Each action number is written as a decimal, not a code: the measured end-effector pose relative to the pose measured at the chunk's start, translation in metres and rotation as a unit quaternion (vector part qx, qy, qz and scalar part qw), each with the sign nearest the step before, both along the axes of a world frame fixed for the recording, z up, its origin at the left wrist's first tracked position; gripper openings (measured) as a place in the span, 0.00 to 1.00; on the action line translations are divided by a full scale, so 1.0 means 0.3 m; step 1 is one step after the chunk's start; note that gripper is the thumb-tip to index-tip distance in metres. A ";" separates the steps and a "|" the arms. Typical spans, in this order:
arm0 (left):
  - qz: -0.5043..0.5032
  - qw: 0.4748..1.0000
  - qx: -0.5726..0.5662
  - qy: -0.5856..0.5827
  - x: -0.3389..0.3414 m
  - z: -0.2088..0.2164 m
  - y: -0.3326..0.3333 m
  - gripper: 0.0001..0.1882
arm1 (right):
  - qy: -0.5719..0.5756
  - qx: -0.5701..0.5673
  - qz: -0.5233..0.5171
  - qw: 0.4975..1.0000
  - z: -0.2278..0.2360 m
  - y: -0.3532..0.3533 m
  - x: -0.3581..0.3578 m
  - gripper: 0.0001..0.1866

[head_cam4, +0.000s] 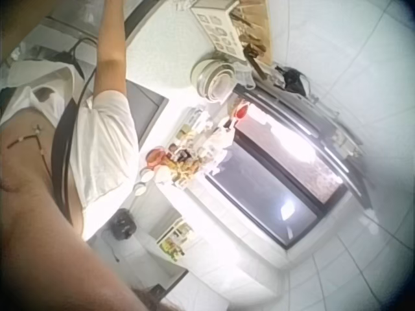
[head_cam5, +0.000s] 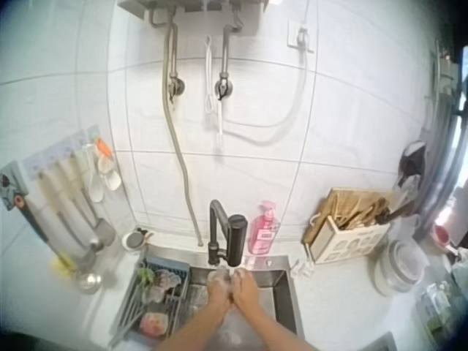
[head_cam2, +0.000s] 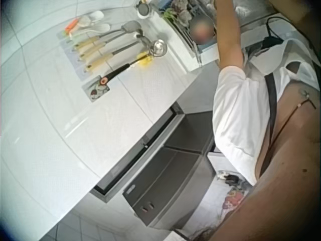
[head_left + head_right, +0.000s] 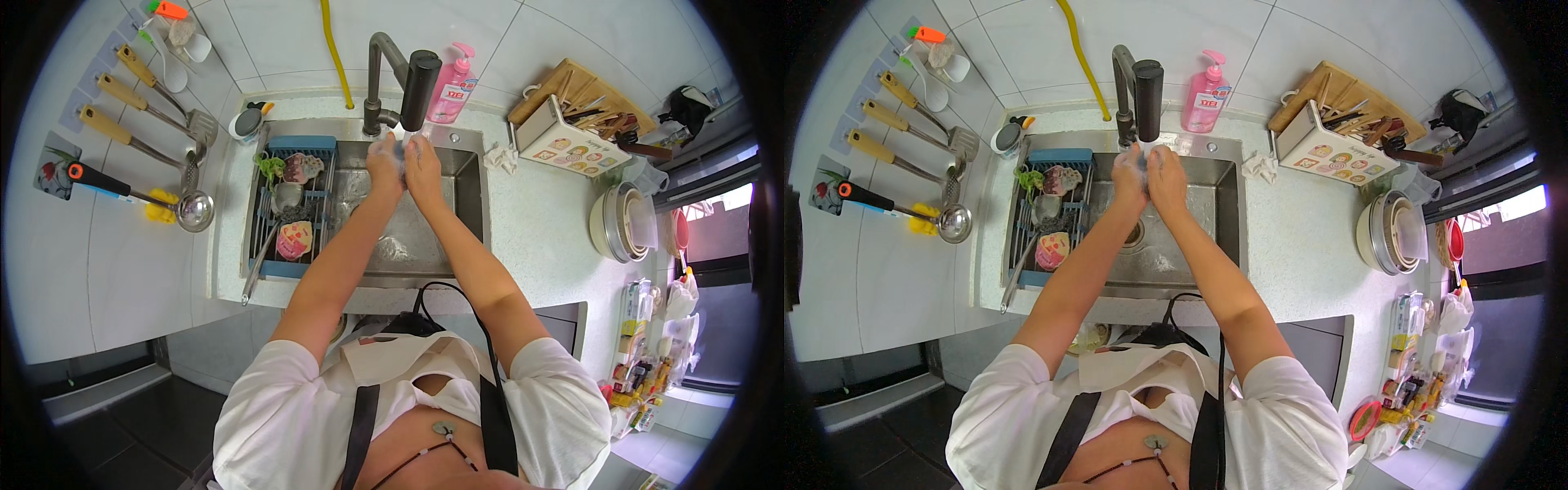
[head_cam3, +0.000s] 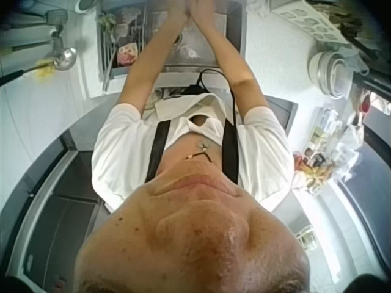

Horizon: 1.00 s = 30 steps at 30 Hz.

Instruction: The person rinses a rice cooker pot in the sink, places it on a stovetop burner, and covers it with a lid. They then wash a cleaning cloth in the sink, retrieve a bag of grapes from the refrigerator, and use scissors to trim individual grapes into a container at the sink.

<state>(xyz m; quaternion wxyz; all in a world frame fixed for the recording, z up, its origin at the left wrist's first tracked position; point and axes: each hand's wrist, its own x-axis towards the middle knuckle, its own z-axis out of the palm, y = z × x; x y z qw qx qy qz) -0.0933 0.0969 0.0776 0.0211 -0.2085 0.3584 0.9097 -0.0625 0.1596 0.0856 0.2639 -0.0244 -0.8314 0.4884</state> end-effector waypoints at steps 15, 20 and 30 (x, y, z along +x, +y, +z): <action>0.030 0.855 -0.484 0.183 0.000 0.005 -0.057 0.15 | -0.258 -0.443 0.043 0.857 -0.049 0.004 -0.066 0.16; -0.127 0.979 -0.160 0.022 -0.054 -0.039 -0.105 0.13 | 0.007 0.007 0.081 0.997 -0.029 0.033 0.019 0.29; -0.319 0.943 -0.074 -0.061 -0.035 0.021 -0.101 0.14 | 0.046 0.187 0.101 0.976 0.042 0.088 0.059 0.22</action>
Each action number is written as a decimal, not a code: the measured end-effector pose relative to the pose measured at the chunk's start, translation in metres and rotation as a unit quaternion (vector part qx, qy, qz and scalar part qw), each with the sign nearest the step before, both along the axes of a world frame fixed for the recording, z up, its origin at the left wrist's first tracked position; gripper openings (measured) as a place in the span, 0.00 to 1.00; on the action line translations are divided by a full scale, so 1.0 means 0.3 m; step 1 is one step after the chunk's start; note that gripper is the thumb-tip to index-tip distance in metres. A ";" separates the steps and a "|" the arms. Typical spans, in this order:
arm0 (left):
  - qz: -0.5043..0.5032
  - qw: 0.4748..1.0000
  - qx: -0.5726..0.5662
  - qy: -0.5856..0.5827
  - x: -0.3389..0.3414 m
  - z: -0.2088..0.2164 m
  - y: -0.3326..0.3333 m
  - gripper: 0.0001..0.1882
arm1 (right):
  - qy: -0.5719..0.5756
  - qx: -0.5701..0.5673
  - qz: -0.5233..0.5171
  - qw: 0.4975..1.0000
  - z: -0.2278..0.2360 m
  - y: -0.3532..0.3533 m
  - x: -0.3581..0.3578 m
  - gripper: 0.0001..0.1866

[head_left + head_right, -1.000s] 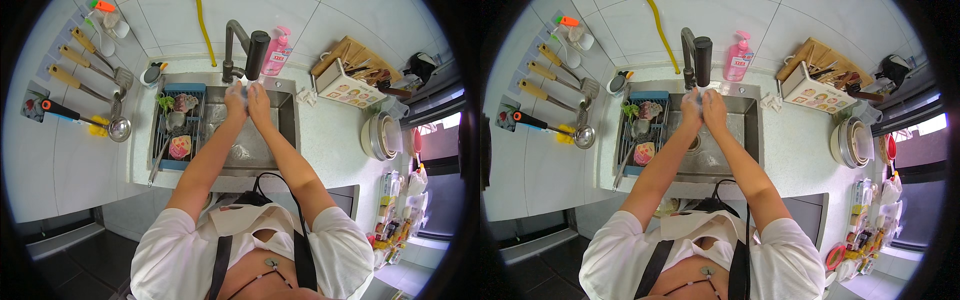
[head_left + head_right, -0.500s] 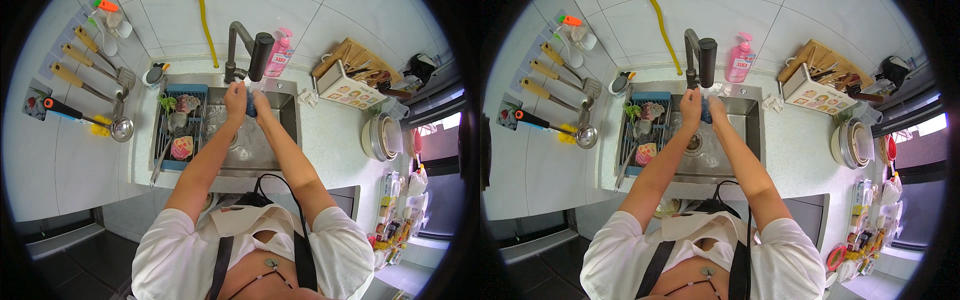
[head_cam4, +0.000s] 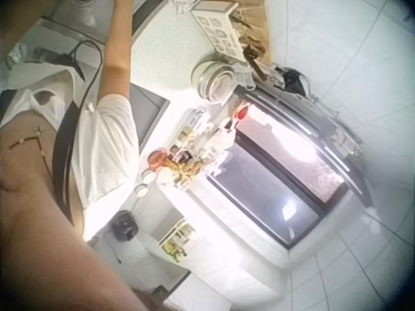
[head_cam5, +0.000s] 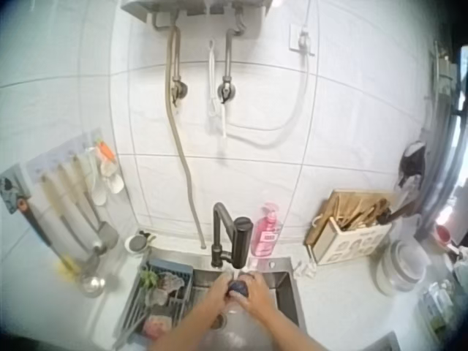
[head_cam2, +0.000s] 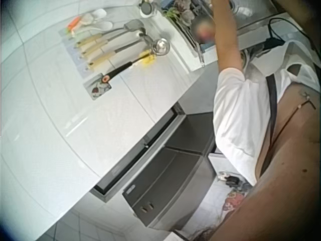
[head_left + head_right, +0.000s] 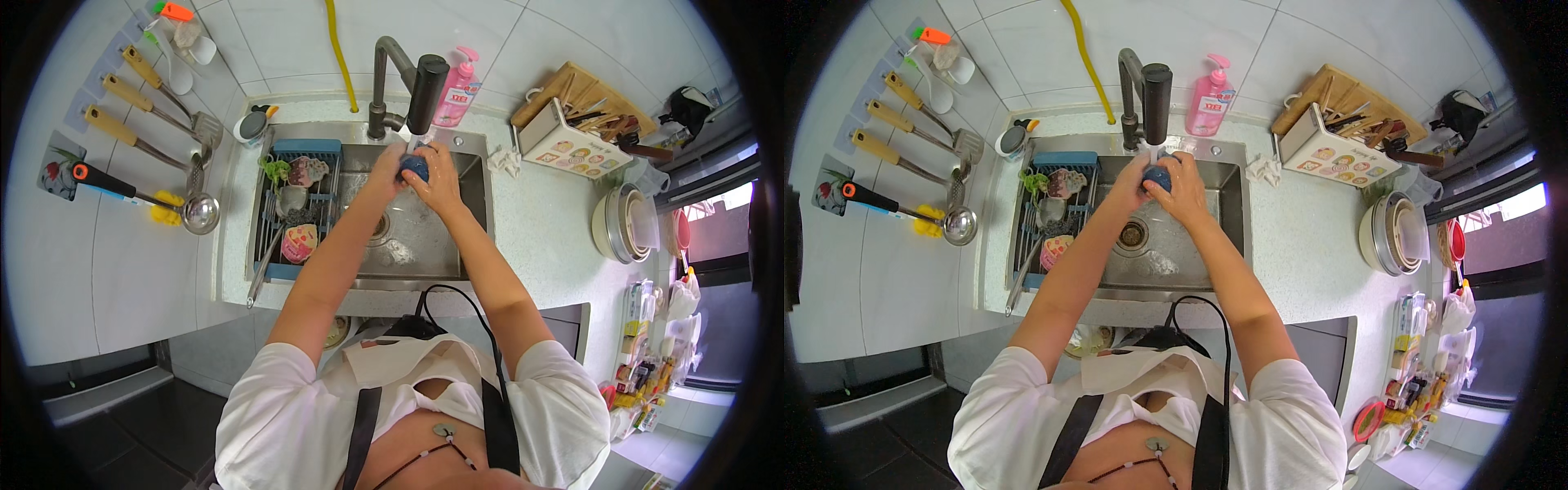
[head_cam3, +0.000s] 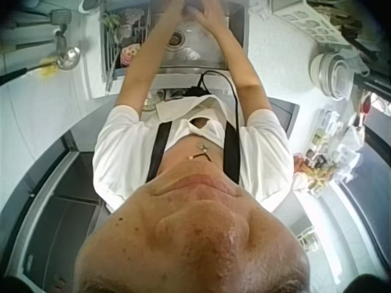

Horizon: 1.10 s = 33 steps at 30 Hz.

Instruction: The person rinses a rice cooker pot in the sink, places it on a stovetop burner, and covers it with a lid. They then wash a cleaning cloth in the sink, retrieve a bag of grapes from the refrigerator, and use scissors to trim individual grapes into a container at the sink.

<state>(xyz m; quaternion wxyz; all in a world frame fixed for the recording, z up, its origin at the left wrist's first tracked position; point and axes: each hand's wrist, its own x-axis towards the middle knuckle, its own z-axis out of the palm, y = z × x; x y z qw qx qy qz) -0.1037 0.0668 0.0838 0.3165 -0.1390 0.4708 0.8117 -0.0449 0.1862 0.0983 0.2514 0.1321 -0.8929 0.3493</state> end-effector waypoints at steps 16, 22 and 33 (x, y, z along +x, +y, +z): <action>0.260 0.860 -0.316 0.305 0.018 -0.052 0.052 0.16 | -0.217 -0.476 -0.096 0.847 -0.086 -0.100 -0.098 0.09; 0.218 0.783 -0.395 0.428 0.024 -0.030 0.035 0.13 | -0.365 -0.597 -0.107 0.706 -0.025 -0.095 -0.088 0.16; 0.174 0.965 0.003 0.197 -0.011 -0.090 -0.005 0.09 | 0.084 -0.206 -0.067 0.973 -0.034 -0.111 -0.017 0.18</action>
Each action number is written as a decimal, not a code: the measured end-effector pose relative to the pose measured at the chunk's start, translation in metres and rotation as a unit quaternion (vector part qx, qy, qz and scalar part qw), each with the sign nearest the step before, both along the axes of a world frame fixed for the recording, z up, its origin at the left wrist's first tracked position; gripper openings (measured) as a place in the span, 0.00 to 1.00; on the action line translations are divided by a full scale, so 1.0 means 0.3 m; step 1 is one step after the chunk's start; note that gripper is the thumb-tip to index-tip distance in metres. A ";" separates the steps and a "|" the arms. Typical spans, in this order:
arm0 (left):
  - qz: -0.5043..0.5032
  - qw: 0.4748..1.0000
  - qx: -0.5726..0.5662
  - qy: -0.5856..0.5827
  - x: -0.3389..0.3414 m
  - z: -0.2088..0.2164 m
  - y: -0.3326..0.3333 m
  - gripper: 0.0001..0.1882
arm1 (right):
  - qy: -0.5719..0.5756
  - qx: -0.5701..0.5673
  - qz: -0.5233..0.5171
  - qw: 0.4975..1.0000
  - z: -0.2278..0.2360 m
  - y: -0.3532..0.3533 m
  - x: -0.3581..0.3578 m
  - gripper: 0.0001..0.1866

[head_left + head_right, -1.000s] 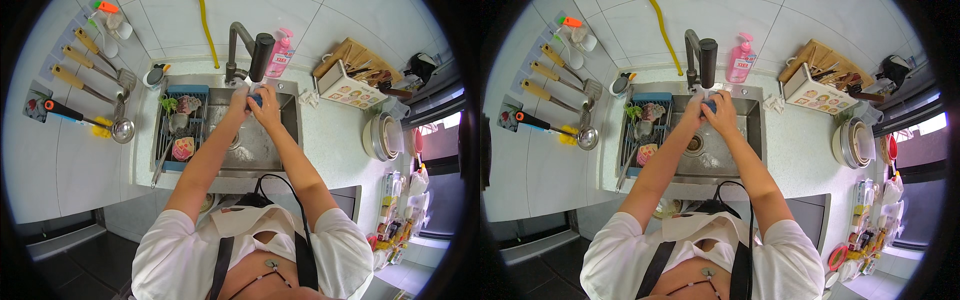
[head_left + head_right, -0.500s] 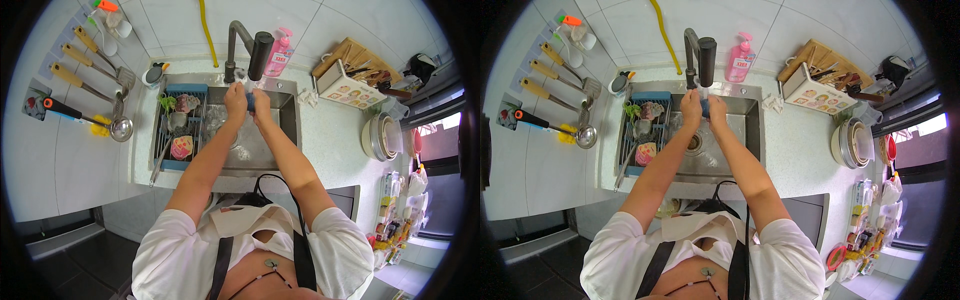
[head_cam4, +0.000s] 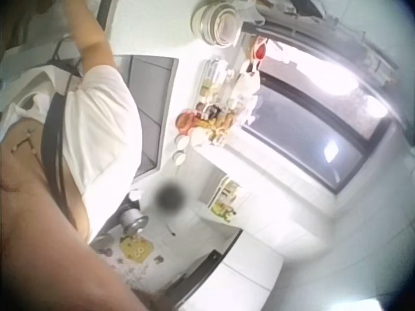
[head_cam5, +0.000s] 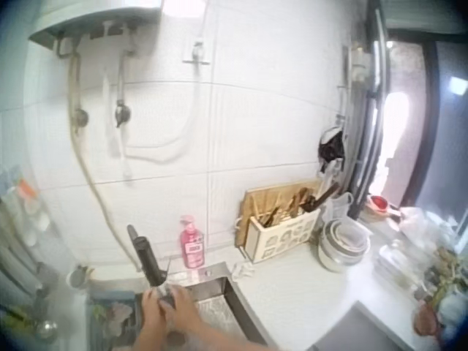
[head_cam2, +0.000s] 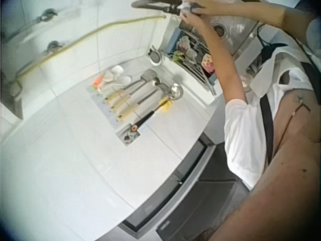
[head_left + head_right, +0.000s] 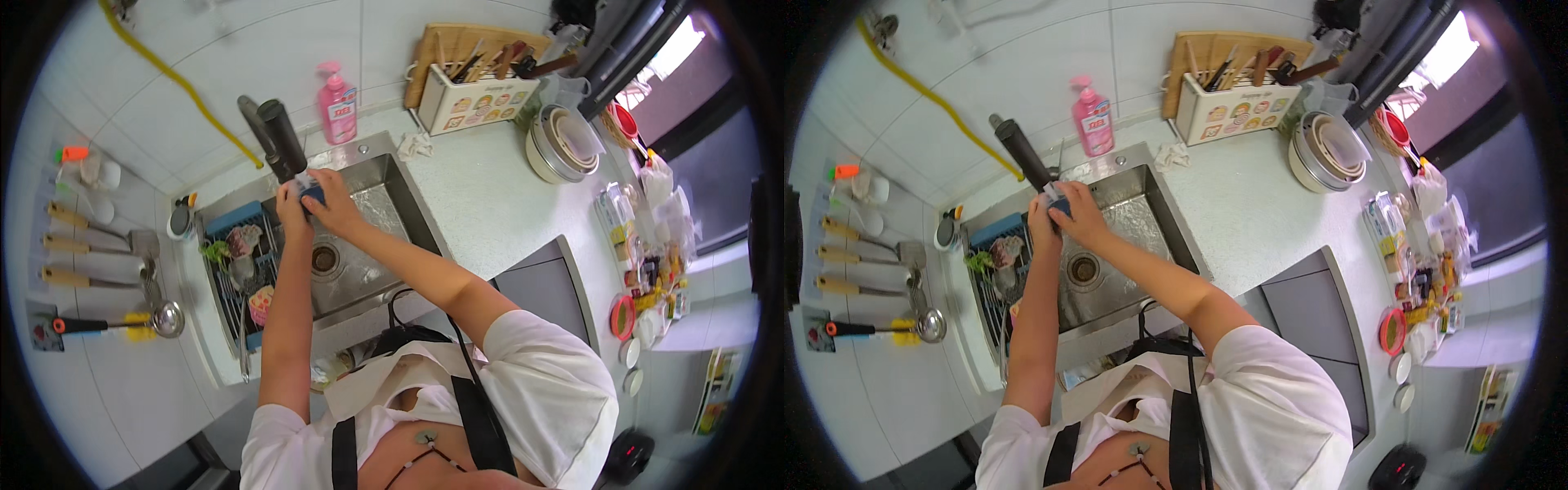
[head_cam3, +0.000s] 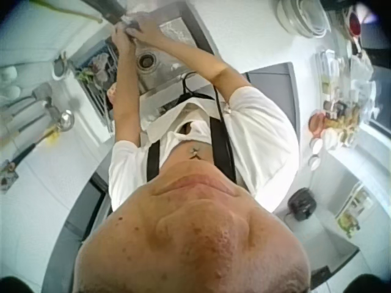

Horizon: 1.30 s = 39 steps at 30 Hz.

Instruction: The person rinses a rice cooker pot in the sink, places it on a stovetop burner, and covers it with a lid. They then wash a cleaning cloth in the sink, retrieve a bag of grapes from the refrigerator, and use scissors to trim individual grapes into a container at the sink.

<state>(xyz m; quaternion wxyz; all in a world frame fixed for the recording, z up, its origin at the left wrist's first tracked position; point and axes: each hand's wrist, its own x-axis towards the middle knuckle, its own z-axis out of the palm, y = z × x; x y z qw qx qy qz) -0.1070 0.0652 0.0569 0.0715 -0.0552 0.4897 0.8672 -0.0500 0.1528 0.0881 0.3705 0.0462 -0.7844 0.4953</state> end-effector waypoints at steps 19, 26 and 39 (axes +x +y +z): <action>0.122 0.974 -0.125 0.142 0.019 0.025 0.071 0.10 | -0.234 -0.352 0.045 0.905 -0.072 0.004 -0.047 0.11; 0.150 0.948 -0.245 0.138 0.095 0.073 0.099 0.15 | -0.345 -0.510 0.079 0.784 -0.072 0.034 -0.013 0.10; 0.126 0.944 -0.260 0.162 0.117 0.041 0.076 0.13 | -0.501 -0.537 0.111 0.670 -0.084 0.051 -0.015 0.07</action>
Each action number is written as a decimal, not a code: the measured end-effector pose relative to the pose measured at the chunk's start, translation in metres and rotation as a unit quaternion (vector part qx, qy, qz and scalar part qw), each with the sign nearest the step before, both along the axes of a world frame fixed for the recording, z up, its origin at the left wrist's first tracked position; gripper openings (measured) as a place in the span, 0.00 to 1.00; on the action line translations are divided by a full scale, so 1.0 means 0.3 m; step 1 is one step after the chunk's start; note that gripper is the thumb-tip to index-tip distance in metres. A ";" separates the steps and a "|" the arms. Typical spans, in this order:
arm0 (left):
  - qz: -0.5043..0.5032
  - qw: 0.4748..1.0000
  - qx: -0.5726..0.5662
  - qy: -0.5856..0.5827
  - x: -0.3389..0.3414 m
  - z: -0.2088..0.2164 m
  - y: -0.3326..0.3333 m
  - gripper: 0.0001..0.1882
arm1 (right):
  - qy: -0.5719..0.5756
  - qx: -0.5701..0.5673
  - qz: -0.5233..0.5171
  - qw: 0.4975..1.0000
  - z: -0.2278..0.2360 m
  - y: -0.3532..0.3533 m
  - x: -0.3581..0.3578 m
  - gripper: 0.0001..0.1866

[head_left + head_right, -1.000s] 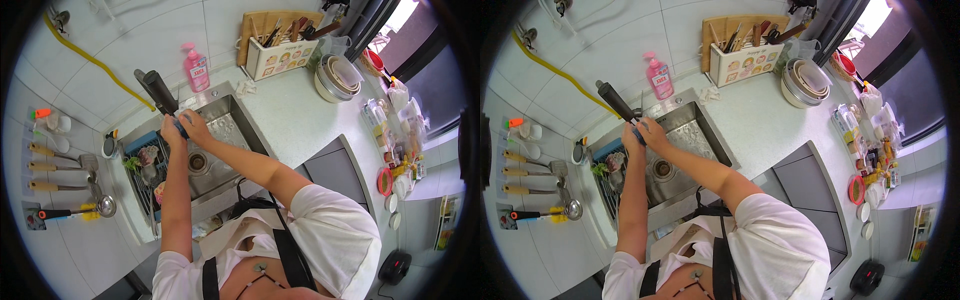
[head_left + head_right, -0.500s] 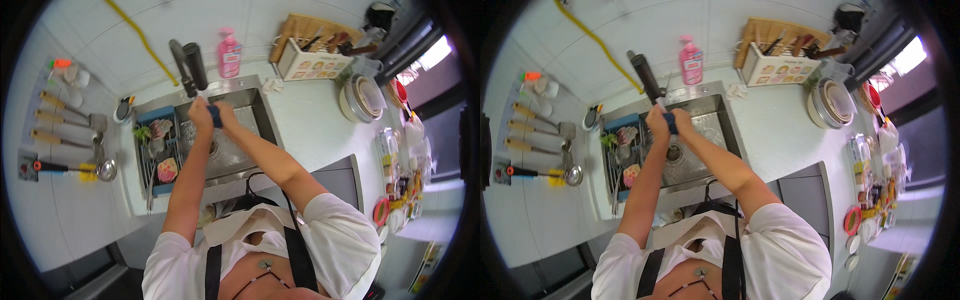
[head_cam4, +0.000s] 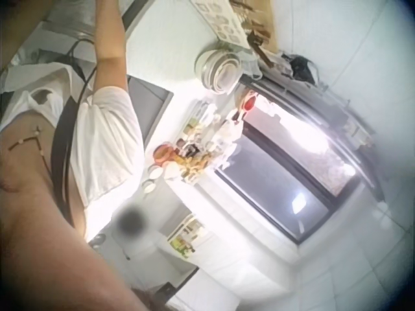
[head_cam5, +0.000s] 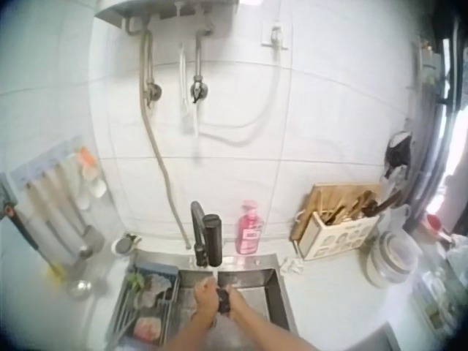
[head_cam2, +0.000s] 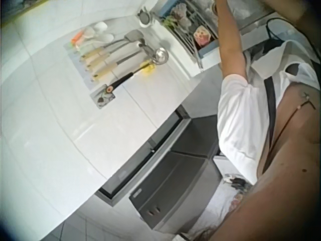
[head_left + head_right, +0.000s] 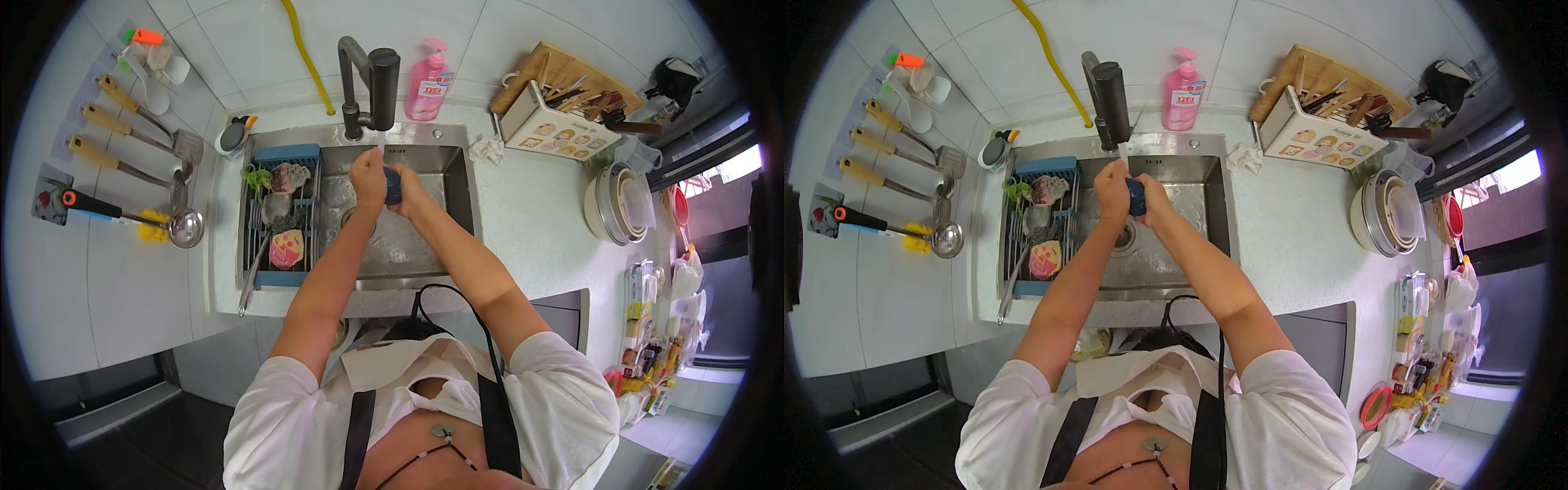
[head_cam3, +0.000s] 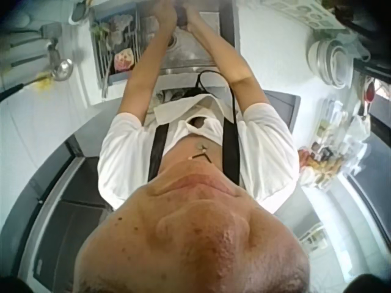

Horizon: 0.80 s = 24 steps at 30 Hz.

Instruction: The person rinses a rice cooker pot in the sink, places it on a stovetop burner, and covers it with a lid. They then wash a cleaning cloth in the sink, retrieve a bag of grapes from the refrigerator, and use scissors to trim individual grapes into a container at the sink.

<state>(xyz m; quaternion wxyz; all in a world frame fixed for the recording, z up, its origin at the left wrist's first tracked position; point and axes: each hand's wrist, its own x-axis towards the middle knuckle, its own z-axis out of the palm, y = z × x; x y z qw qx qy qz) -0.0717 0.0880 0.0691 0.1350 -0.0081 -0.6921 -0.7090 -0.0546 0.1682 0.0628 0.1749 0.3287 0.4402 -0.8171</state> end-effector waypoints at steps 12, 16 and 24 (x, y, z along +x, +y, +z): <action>0.014 0.996 0.027 -0.085 0.039 -0.153 -0.122 0.16 | 0.044 0.150 0.224 0.962 -0.143 0.162 -0.149 0.15; 0.007 0.976 0.134 -0.171 0.096 -0.146 -0.184 0.16 | 0.173 0.388 0.178 0.888 -0.168 0.196 -0.342 0.18; 0.043 0.952 0.207 -0.223 0.114 -0.158 -0.257 0.14 | 0.268 0.205 0.136 0.931 -0.184 0.162 -0.553 0.26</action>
